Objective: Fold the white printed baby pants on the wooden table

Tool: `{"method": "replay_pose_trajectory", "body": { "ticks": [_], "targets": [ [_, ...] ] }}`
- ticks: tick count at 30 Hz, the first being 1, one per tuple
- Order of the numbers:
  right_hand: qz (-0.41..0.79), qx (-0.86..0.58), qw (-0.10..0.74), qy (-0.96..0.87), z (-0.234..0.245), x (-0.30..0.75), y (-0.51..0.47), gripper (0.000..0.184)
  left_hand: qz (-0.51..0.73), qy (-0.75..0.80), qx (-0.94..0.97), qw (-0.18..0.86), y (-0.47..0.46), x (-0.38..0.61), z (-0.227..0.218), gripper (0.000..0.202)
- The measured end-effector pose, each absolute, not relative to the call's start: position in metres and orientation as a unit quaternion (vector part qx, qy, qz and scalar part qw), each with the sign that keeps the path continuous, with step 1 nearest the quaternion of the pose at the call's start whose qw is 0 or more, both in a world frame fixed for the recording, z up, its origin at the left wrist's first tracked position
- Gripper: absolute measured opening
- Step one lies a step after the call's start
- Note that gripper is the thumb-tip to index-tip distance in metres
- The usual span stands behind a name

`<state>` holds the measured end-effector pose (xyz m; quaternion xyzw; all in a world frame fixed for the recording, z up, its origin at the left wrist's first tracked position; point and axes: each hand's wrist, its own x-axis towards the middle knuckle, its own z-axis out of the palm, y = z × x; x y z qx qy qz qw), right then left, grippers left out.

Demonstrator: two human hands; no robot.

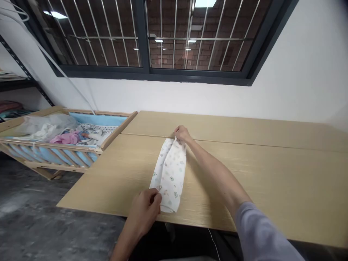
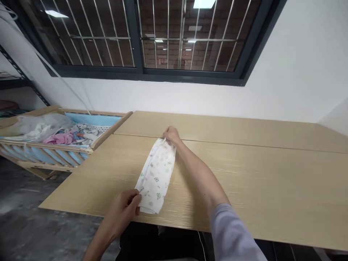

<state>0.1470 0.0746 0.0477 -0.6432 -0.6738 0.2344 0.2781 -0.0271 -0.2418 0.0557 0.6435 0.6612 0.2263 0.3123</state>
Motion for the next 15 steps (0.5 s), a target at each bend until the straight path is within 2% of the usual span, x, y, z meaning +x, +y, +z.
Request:
{"method": "replay_pose_trajectory", "body": {
  "ticks": [6, 11, 13, 15],
  "targets": [
    [0.227, -0.677, 0.231, -0.661, 0.035, 0.091, 0.078, 0.021, 0.095, 0.755, 0.622, 0.187, -0.245, -0.039, 0.045, 0.035],
    [0.223, -0.658, 0.219, -0.685, 0.033, 0.083, 0.073, 0.021, -0.016, 0.806, 0.581, 0.11, -0.254, -0.036, 0.047, 0.037],
    [0.22, -0.628, 0.232, -0.709, 0.036, 0.087, 0.066, 0.022, 0.011, 0.818, 0.57, 0.079, -0.262, -0.036, 0.044, 0.036],
    [0.216, -0.594, 0.246, -0.735, 0.041, 0.092, 0.054, 0.023, 0.116, 0.791, 0.6, 0.025, -0.271, -0.033, 0.037, 0.034]
  ]
}}
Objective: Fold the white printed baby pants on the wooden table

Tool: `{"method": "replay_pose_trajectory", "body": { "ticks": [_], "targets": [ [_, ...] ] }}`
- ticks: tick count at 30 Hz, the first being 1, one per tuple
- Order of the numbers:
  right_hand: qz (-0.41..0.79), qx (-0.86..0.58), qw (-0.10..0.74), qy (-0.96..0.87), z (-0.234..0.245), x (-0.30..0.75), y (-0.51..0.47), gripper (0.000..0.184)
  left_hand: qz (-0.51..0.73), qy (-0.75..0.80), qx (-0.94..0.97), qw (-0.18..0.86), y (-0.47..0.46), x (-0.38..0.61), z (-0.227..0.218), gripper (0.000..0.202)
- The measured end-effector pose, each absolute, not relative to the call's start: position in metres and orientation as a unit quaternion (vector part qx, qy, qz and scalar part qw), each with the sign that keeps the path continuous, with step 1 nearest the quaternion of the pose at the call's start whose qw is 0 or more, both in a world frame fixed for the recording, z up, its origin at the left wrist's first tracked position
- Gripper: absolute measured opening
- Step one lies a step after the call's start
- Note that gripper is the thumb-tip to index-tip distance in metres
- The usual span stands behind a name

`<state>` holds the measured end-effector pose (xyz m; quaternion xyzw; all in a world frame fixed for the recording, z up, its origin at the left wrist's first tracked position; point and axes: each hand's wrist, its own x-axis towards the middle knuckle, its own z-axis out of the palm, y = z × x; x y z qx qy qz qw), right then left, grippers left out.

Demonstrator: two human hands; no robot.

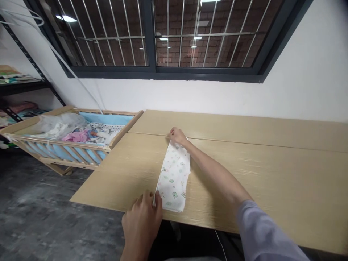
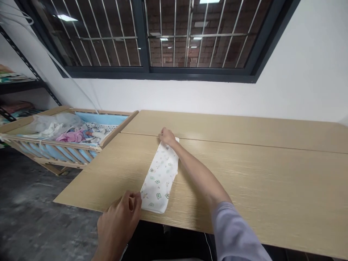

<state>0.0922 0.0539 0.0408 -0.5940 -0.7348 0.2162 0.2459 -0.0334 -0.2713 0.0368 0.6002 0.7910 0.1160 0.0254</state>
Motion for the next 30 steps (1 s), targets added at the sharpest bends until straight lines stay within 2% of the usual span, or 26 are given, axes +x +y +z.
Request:
{"method": "replay_pose_trajectory", "body": {
  "ticks": [2, 4, 6, 8, 11, 13, 19, 26, 30],
  "targets": [
    [0.216, -0.534, 0.263, -0.773, 0.046, 0.098, 0.032, 0.027, 0.244, 0.706, 0.664, -0.038, -0.28, -0.027, 0.026, 0.027],
    [0.224, -0.44, 0.274, -0.825, 0.051, 0.105, -0.002, 0.035, 0.314, 0.609, 0.724, -0.079, -0.287, -0.018, 0.015, 0.023],
    [0.24, -0.337, 0.253, -0.874, 0.054, 0.113, -0.045, 0.048, 0.316, 0.559, 0.759, -0.104, -0.292, -0.01, 0.002, 0.033],
    [0.261, -0.263, 0.181, -0.911, 0.053, 0.122, -0.089, 0.06, 0.292, 0.549, 0.772, -0.132, -0.294, -0.006, -0.011, 0.041],
    [0.268, -0.167, 0.094, -0.944, 0.044, 0.133, -0.138, 0.066, 0.262, 0.553, 0.771, -0.177, -0.297, -0.01, -0.03, 0.045],
    [0.266, -0.135, 0.067, -0.952, 0.033, 0.137, -0.151, 0.065, 0.245, 0.545, 0.778, -0.195, -0.3, -0.015, -0.04, 0.048],
    [0.216, -0.184, 0.049, -0.958, 0.003, 0.137, -0.105, 0.066, 0.202, 0.549, 0.785, -0.203, -0.305, -0.018, -0.042, 0.061],
    [0.133, -0.358, 0.04, -0.923, -0.008, 0.148, 0.012, 0.073, 0.205, 0.554, 0.777, -0.217, -0.306, -0.014, -0.037, 0.056],
    [0.085, -0.411, 0.035, -0.907, -0.008, 0.155, 0.054, 0.069, 0.199, 0.552, 0.78, -0.219, -0.306, -0.015, -0.034, 0.055]
  ]
}}
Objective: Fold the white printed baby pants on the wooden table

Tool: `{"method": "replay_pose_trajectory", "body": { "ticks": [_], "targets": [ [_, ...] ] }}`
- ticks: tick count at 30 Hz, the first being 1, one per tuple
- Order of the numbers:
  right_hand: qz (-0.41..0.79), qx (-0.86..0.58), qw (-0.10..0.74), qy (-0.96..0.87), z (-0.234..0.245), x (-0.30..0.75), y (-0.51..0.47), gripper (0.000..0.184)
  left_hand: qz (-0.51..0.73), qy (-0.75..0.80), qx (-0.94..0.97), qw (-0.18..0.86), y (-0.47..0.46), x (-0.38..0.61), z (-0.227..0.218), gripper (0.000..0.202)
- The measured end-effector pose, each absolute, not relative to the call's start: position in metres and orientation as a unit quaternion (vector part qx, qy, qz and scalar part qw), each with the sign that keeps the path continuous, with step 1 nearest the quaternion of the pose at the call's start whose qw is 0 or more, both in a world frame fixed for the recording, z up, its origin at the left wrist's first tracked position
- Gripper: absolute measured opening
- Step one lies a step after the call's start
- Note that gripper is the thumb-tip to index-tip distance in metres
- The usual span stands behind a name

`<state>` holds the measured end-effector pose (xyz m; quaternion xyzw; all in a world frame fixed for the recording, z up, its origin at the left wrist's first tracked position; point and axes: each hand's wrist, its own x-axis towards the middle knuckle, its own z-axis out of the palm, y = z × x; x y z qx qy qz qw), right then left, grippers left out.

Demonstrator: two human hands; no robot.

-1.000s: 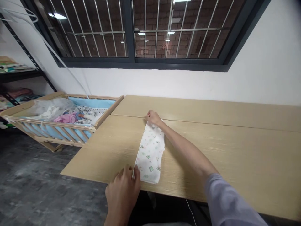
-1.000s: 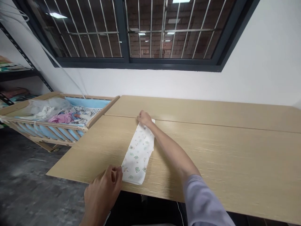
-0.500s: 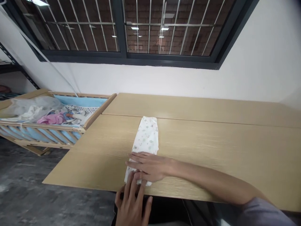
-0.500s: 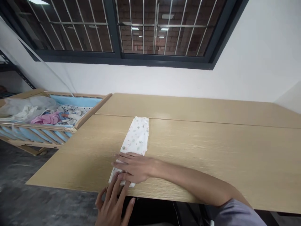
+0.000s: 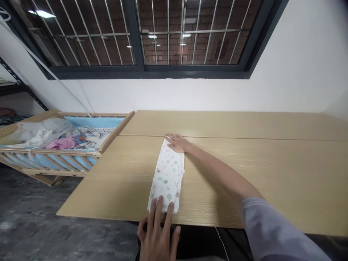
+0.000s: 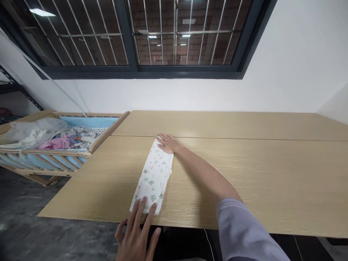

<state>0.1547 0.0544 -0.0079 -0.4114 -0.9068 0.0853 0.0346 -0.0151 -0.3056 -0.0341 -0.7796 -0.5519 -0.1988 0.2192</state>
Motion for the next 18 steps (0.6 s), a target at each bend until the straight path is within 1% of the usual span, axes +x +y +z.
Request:
{"method": "replay_pose_trajectory", "body": {
  "ticks": [5, 8, 11, 14, 16, 18],
  "targets": [
    [0.044, -0.416, 0.037, -0.908, -0.007, 0.153, 0.06, 0.066, -0.212, -0.549, -0.779, 0.218, -0.304, -0.015, -0.034, 0.053],
    [0.026, -0.393, 0.086, -0.915, -0.002, 0.149, 0.037, 0.066, -0.234, -0.548, -0.779, 0.193, -0.301, -0.017, -0.036, 0.05],
    [0.026, -0.351, 0.132, -0.927, 0.013, 0.147, -0.011, 0.064, -0.266, -0.556, -0.773, 0.15, -0.295, -0.024, -0.036, 0.042],
    [0.046, -0.298, 0.147, -0.942, 0.038, 0.149, -0.076, 0.05, -0.287, -0.555, -0.772, 0.117, -0.288, -0.035, -0.032, 0.031],
    [0.079, -0.265, 0.136, -0.951, 0.052, 0.154, -0.119, 0.038, -0.29, -0.541, -0.782, 0.111, -0.283, -0.043, -0.028, 0.025],
    [0.109, -0.233, 0.12, -0.959, 0.058, 0.161, -0.158, 0.034, -0.287, -0.521, -0.795, 0.115, -0.281, -0.051, -0.025, 0.022]
  ]
}}
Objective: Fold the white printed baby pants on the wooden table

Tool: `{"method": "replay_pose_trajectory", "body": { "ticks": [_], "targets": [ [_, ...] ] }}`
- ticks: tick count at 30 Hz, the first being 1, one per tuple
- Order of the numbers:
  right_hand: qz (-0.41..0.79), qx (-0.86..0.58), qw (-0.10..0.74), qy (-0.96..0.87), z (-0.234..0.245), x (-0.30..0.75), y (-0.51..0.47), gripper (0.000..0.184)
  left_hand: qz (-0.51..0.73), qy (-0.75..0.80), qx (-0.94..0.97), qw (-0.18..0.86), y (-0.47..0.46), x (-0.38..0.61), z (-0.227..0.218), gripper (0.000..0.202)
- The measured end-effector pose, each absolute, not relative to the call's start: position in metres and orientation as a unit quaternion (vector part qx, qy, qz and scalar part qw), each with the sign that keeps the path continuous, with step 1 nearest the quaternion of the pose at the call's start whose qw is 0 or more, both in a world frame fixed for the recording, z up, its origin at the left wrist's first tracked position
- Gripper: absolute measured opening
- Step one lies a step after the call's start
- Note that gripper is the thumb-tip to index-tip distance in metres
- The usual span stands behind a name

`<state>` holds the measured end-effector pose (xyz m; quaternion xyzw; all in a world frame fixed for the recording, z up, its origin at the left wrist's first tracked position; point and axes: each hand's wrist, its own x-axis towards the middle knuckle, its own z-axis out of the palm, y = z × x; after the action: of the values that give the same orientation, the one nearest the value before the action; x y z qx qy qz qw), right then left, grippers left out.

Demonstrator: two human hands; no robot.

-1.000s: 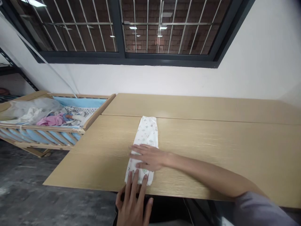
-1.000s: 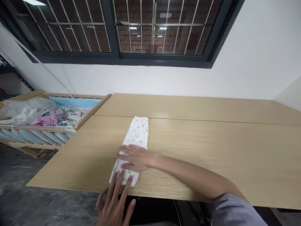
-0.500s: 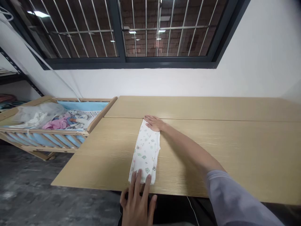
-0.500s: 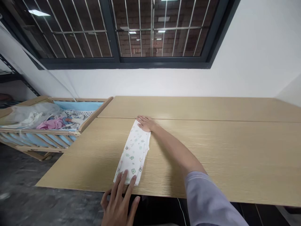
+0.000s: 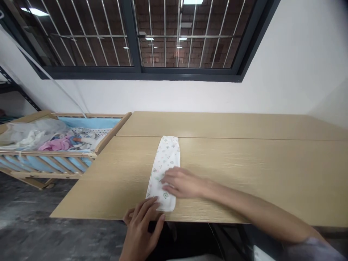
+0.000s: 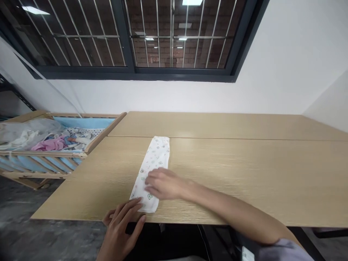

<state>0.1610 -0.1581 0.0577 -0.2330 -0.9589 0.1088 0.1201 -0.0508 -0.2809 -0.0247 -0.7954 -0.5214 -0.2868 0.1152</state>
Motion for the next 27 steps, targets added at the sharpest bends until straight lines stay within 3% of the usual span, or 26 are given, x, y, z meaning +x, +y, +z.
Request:
{"method": "replay_pose_trajectory", "body": {
  "ticks": [7, 12, 16, 20, 27],
  "targets": [
    [0.06, -0.247, 0.135, -0.958, 0.016, 0.182, -0.234, 0.037, -0.303, -0.453, -0.833, 0.088, -0.279, -0.07, -0.03, 0.031],
    [0.026, -0.275, 0.162, -0.947, -0.004, 0.192, -0.257, 0.028, -0.325, -0.406, -0.853, 0.044, -0.281, -0.066, -0.02, 0.024],
    [0.071, -0.316, 0.194, -0.926, 0.014, 0.197, -0.264, 0.022, -0.349, -0.399, -0.848, -0.005, -0.285, -0.057, 0.001, 0.029],
    [0.15, -0.364, 0.229, -0.89, 0.051, 0.198, -0.256, 0.013, -0.399, -0.412, -0.818, -0.043, -0.271, -0.048, 0.027, 0.021],
    [0.228, -0.411, 0.309, -0.827, 0.086, 0.195, -0.171, 0.023, -0.401, -0.491, -0.764, -0.123, -0.189, -0.035, 0.088, 0.024]
  ]
}}
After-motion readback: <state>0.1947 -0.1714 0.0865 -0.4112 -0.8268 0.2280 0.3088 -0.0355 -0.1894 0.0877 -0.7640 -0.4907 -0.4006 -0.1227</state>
